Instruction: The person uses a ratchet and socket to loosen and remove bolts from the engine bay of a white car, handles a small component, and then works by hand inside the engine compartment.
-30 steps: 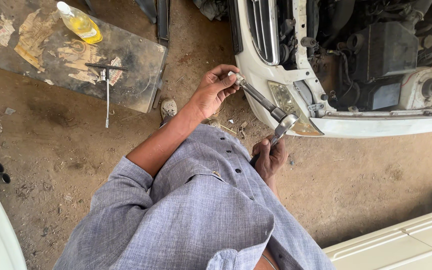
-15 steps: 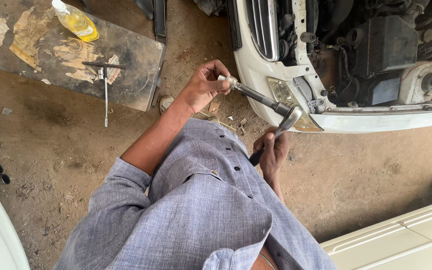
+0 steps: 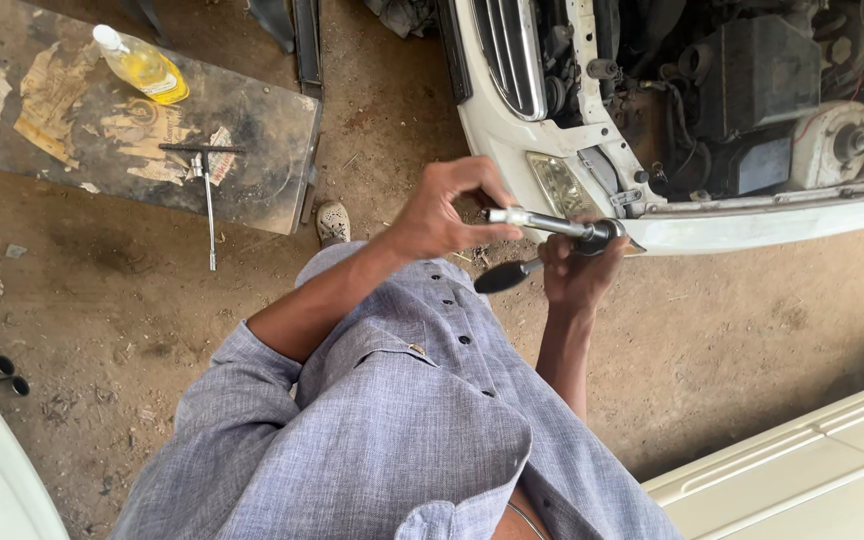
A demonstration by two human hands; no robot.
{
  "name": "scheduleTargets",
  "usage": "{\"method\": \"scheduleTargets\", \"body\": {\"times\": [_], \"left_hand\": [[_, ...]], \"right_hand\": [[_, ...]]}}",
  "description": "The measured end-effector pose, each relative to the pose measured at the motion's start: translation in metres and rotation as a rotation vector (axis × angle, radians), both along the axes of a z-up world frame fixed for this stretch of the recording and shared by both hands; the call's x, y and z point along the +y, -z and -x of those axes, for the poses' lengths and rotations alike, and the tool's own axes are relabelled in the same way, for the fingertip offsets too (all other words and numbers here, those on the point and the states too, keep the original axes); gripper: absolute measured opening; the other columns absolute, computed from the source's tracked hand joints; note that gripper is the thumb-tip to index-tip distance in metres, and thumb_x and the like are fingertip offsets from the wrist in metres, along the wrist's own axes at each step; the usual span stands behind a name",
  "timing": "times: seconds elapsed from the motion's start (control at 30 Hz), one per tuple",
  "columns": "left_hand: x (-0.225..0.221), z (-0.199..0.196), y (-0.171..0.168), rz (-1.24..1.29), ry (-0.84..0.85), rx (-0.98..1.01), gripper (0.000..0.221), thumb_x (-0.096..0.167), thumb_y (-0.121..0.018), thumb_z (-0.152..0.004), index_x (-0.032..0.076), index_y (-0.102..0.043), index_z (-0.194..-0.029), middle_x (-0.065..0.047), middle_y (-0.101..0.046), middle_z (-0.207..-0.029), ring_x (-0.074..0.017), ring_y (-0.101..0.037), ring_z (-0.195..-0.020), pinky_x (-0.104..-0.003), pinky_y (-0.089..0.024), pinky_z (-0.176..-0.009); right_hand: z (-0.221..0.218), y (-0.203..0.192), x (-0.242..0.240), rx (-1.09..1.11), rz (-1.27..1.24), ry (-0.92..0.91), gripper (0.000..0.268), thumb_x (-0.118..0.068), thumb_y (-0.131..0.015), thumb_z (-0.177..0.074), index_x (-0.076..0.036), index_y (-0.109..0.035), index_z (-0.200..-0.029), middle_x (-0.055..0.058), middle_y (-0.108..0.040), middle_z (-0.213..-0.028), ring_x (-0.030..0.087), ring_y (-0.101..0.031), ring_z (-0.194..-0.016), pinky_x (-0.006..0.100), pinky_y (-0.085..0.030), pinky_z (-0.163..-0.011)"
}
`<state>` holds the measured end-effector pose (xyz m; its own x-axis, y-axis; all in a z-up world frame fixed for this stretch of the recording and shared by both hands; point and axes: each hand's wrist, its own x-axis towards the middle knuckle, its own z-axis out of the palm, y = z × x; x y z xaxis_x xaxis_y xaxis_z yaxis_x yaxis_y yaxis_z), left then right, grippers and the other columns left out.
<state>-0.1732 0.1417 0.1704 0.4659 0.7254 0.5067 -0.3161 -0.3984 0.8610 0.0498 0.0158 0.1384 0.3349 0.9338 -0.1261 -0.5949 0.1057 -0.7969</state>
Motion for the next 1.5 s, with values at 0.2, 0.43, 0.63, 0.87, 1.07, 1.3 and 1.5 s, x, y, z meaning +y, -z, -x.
{"method": "scheduleTargets", "body": {"times": [0.2,0.43,0.63,0.87,1.07,1.3,1.5], "left_hand": [[-0.012,-0.045,-0.003,-0.101,-0.271,0.153,0.033,0.043,-0.079,-0.097,0.016,-0.063,-0.106,0.001,-0.068,-0.100,-0.0103,-0.071,-0.091,-0.028,-0.063,-0.081],[0.006,-0.026,-0.056,-0.363,-0.334,0.251,0.087,0.077,-0.050,-0.092,0.000,-0.049,-0.134,-0.019,-0.054,-0.135,-0.0324,-0.051,-0.128,-0.057,-0.020,-0.117],[0.013,-0.016,-0.057,-0.375,-0.234,0.413,0.093,0.084,-0.034,-0.088,0.014,-0.024,-0.148,-0.011,-0.023,-0.151,-0.0268,-0.021,-0.142,-0.059,-0.006,-0.122],[-0.006,-0.047,-0.043,-0.330,-0.261,0.500,0.105,0.093,-0.015,-0.083,0.030,0.005,-0.164,-0.001,0.013,-0.169,-0.0202,0.014,-0.157,-0.060,0.010,-0.128],[0.020,-0.040,-0.019,-0.061,-0.171,0.265,0.104,0.092,-0.009,-0.086,0.032,0.013,-0.168,0.004,0.004,-0.175,-0.0104,-0.007,-0.165,-0.053,0.007,-0.136],[0.012,-0.023,-0.018,0.102,0.121,0.121,0.100,0.092,-0.011,-0.092,0.027,-0.005,-0.168,-0.002,-0.008,-0.177,-0.0219,-0.010,-0.164,-0.052,-0.008,-0.137],[0.012,-0.004,-0.023,-0.018,0.179,0.141,0.101,0.091,-0.004,-0.089,0.033,-0.003,-0.171,0.005,0.001,-0.174,-0.0179,0.002,-0.163,-0.054,0.001,-0.138]], "right_hand": [[0.000,0.034,0.017,0.218,-0.076,0.068,0.034,-0.046,-0.065,-0.109,-0.012,-0.065,-0.105,-0.006,-0.052,-0.063,0.004,-0.042,-0.046,0.020,-0.032,-0.037],[0.006,0.072,0.014,0.497,0.096,0.387,0.030,-0.036,-0.052,-0.110,-0.007,-0.055,-0.112,0.002,-0.050,-0.080,0.011,-0.042,-0.062,0.030,-0.045,-0.065],[0.015,0.023,0.015,0.391,-0.029,0.155,0.031,-0.045,-0.062,-0.100,-0.014,-0.061,-0.098,-0.006,-0.039,-0.057,0.006,-0.028,-0.043,0.024,-0.027,-0.040],[0.029,0.015,0.012,0.232,-0.047,0.133,0.032,-0.036,-0.055,-0.109,-0.010,-0.049,-0.092,-0.001,-0.043,-0.069,0.007,-0.033,-0.052,0.024,-0.030,-0.047],[0.029,0.015,-0.004,0.128,-0.152,0.122,0.026,-0.033,-0.055,-0.107,-0.014,-0.049,-0.091,-0.004,-0.038,-0.063,0.006,-0.033,-0.046,0.025,-0.031,-0.038],[0.038,-0.003,-0.015,-0.058,-0.158,0.110,0.025,-0.028,-0.058,-0.106,-0.011,-0.047,-0.093,-0.001,-0.040,-0.067,0.007,-0.032,-0.047,0.026,-0.031,-0.042],[0.045,-0.035,-0.037,-0.209,-0.120,0.143,0.027,-0.024,-0.065,-0.104,-0.008,-0.046,-0.094,0.001,-0.042,-0.072,0.005,-0.034,-0.052,0.026,-0.031,-0.045]]}}
